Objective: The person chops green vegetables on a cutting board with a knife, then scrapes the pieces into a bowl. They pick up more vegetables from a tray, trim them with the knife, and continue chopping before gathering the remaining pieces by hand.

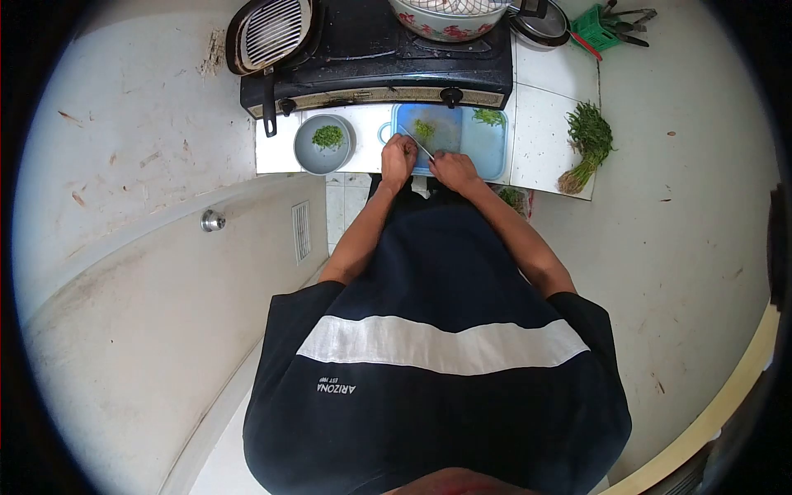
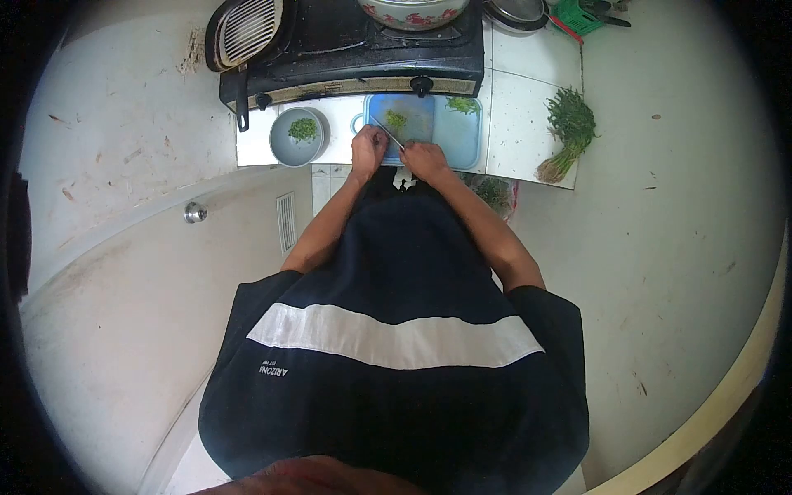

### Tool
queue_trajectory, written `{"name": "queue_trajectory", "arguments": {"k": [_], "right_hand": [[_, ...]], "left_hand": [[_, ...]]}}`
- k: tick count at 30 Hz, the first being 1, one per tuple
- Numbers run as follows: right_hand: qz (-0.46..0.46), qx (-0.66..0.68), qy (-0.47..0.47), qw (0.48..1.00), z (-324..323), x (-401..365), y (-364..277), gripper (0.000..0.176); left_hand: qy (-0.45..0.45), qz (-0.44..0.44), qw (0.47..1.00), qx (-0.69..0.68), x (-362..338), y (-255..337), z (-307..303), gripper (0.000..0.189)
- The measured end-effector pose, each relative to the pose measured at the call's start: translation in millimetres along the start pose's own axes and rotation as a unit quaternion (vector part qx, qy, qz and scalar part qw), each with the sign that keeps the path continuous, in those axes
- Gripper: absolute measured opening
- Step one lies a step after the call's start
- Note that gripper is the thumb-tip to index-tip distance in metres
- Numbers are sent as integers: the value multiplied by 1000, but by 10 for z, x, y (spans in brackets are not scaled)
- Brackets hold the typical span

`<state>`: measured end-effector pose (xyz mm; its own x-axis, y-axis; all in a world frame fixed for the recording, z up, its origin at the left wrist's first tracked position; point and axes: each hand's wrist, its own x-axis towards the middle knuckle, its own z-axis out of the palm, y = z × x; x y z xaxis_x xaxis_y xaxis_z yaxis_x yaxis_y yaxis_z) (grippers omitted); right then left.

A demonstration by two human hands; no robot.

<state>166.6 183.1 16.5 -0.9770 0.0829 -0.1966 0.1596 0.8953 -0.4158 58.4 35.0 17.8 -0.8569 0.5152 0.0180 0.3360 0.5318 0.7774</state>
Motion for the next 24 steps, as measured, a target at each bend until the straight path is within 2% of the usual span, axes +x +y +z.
{"name": "queue_trajectory", "arguments": {"k": [8,15,17,20,24], "right_hand": [[15,-2,-51,999,-60,-123,17,40],[11,2,-37,999,-40,48,-82,39],[15,3,-29,999,26,-7,-7,40],[25,-6,-50,998,-38,-115,35,41],[11,-7,-41,999,-60,-147,49,41]], "left_hand": [[7,22,1000,-3,-10,-51,9,5],[17,24,1000,-2,-34,-85,28,6],[11,-12,1000,-1,-37,-60,24,11],[48,6,999,-18,-38,-39,13,12],[24,-25,999,-41,-36,-177,62,14]]}}
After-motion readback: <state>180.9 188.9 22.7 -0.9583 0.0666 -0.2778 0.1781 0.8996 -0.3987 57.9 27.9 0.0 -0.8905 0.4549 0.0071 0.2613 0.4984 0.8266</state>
